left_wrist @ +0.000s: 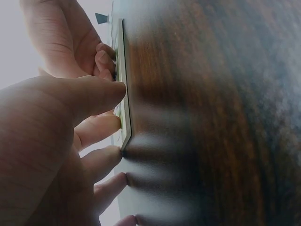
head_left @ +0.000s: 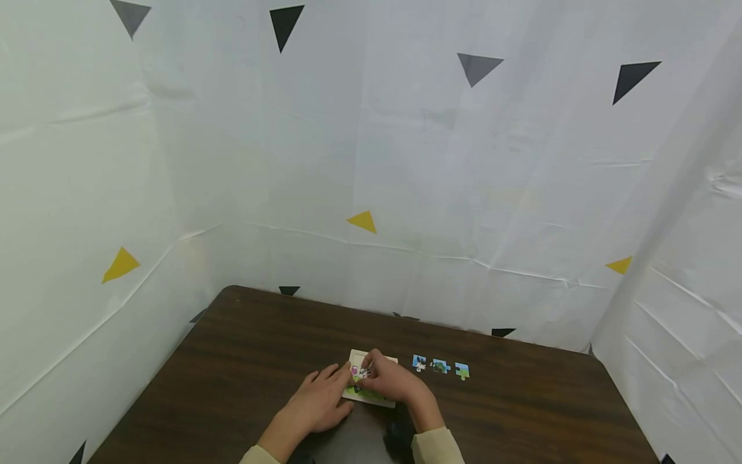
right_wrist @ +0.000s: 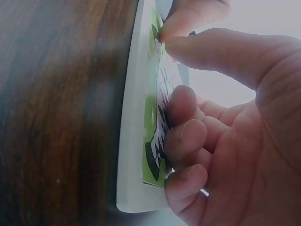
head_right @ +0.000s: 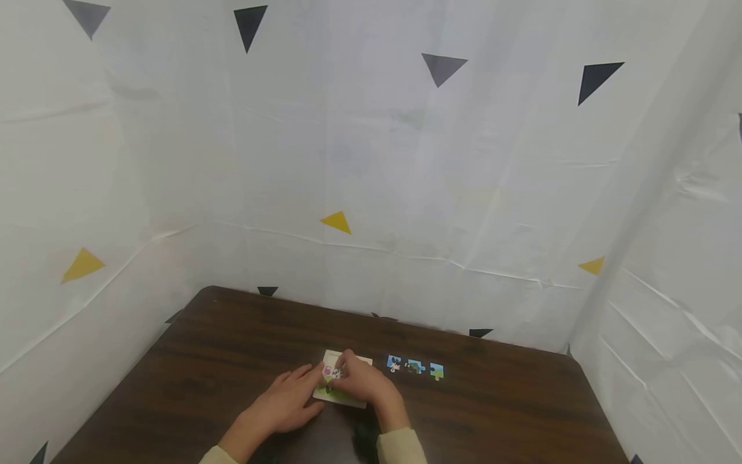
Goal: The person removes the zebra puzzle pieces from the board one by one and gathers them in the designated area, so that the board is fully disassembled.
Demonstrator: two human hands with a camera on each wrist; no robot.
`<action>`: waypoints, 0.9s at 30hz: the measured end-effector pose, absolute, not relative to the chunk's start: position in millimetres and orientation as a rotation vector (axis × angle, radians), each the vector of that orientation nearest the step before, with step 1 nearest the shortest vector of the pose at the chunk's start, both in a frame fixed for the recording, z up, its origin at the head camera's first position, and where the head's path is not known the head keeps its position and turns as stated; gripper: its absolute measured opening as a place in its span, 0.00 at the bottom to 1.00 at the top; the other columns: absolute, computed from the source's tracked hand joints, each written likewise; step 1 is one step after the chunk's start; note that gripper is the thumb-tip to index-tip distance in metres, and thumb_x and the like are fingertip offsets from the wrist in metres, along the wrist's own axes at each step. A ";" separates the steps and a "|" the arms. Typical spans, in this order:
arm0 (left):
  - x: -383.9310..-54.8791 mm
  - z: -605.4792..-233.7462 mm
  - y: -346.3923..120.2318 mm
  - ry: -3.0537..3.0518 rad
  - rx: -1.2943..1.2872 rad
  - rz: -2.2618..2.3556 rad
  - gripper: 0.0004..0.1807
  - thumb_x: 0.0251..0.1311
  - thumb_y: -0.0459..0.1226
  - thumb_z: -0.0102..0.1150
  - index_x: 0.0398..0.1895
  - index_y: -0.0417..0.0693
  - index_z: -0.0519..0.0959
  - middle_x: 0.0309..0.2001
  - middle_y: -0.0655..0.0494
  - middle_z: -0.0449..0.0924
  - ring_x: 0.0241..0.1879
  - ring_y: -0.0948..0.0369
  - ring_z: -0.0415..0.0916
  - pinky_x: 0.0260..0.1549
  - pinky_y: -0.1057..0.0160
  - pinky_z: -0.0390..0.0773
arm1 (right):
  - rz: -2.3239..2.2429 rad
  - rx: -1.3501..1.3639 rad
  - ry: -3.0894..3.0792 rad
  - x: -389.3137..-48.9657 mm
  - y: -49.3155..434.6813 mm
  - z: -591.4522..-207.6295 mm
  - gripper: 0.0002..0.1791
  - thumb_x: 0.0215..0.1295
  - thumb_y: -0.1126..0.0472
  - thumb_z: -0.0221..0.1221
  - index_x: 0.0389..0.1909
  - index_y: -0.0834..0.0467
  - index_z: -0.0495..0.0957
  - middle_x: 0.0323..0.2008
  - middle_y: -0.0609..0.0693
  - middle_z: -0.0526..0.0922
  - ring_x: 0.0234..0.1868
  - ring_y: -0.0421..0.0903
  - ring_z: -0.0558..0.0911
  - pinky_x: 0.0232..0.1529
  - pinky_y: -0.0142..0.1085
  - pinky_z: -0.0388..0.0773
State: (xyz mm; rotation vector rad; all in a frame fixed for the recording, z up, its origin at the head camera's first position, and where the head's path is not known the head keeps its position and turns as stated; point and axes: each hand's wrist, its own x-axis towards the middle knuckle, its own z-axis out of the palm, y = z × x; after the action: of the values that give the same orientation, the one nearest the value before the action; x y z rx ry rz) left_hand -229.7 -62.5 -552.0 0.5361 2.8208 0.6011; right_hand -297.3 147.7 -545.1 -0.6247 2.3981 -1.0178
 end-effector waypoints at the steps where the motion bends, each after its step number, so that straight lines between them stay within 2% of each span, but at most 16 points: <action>1: -229.7 -551.9 -62.6 2.820 0.535 0.600 0.38 0.76 0.53 0.63 0.83 0.54 0.63 0.83 0.51 0.65 0.83 0.46 0.60 0.77 0.30 0.63 | -1.018 -0.627 2.400 -296.9 147.8 -545.1 0.17 0.77 0.56 0.65 0.56 0.60 0.71 0.28 0.49 0.77 0.22 0.43 0.70 0.24 0.36 0.67; 5: -229.2 -551.7 -62.7 2.812 0.521 0.595 0.41 0.76 0.54 0.62 0.85 0.54 0.59 0.82 0.51 0.67 0.83 0.46 0.60 0.77 0.31 0.62 | -1.040 -0.628 2.401 -296.0 149.1 -544.5 0.18 0.78 0.56 0.65 0.57 0.59 0.70 0.26 0.47 0.75 0.21 0.43 0.68 0.24 0.35 0.66; 10: -229.6 -550.1 -63.1 2.809 0.517 0.603 0.41 0.76 0.53 0.63 0.85 0.54 0.60 0.82 0.51 0.67 0.83 0.46 0.60 0.77 0.31 0.62 | -1.104 -0.631 2.365 -296.1 150.6 -543.8 0.15 0.80 0.58 0.61 0.57 0.61 0.69 0.26 0.47 0.74 0.21 0.43 0.67 0.24 0.36 0.66; 15: -229.1 -546.6 -63.5 2.810 0.538 0.627 0.30 0.76 0.52 0.63 0.75 0.58 0.70 0.82 0.50 0.65 0.82 0.45 0.60 0.76 0.30 0.62 | -1.141 -0.635 2.374 -298.5 150.7 -546.3 0.10 0.84 0.59 0.54 0.55 0.60 0.71 0.24 0.46 0.73 0.19 0.42 0.65 0.22 0.36 0.66; 17: -229.1 -546.2 -63.5 2.810 0.545 0.634 0.24 0.76 0.52 0.63 0.69 0.60 0.73 0.83 0.50 0.65 0.82 0.45 0.61 0.76 0.30 0.63 | -1.153 -0.632 2.390 -299.9 150.8 -547.9 0.09 0.84 0.59 0.54 0.55 0.60 0.73 0.23 0.46 0.73 0.20 0.42 0.66 0.22 0.36 0.66; 22: -229.5 -546.8 -63.3 2.810 0.546 0.647 0.20 0.76 0.52 0.63 0.65 0.61 0.74 0.83 0.50 0.64 0.82 0.45 0.60 0.76 0.29 0.62 | -1.125 -0.613 2.468 -301.4 150.7 -551.3 0.09 0.83 0.57 0.56 0.53 0.58 0.76 0.23 0.46 0.75 0.20 0.43 0.68 0.22 0.37 0.67; 27: -228.6 -547.7 -62.6 2.802 0.538 0.657 0.26 0.76 0.52 0.63 0.71 0.59 0.72 0.82 0.51 0.66 0.83 0.45 0.60 0.77 0.30 0.61 | -1.053 -0.624 2.562 -300.6 150.3 -552.2 0.07 0.81 0.56 0.58 0.50 0.54 0.79 0.22 0.44 0.75 0.18 0.42 0.69 0.20 0.36 0.68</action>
State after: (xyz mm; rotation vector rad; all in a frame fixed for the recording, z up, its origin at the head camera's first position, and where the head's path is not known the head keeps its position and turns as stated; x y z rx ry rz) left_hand -228.6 -62.6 -547.7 0.5382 2.8025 0.6571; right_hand -300.6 150.3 -552.2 -0.6237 2.5618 -1.0526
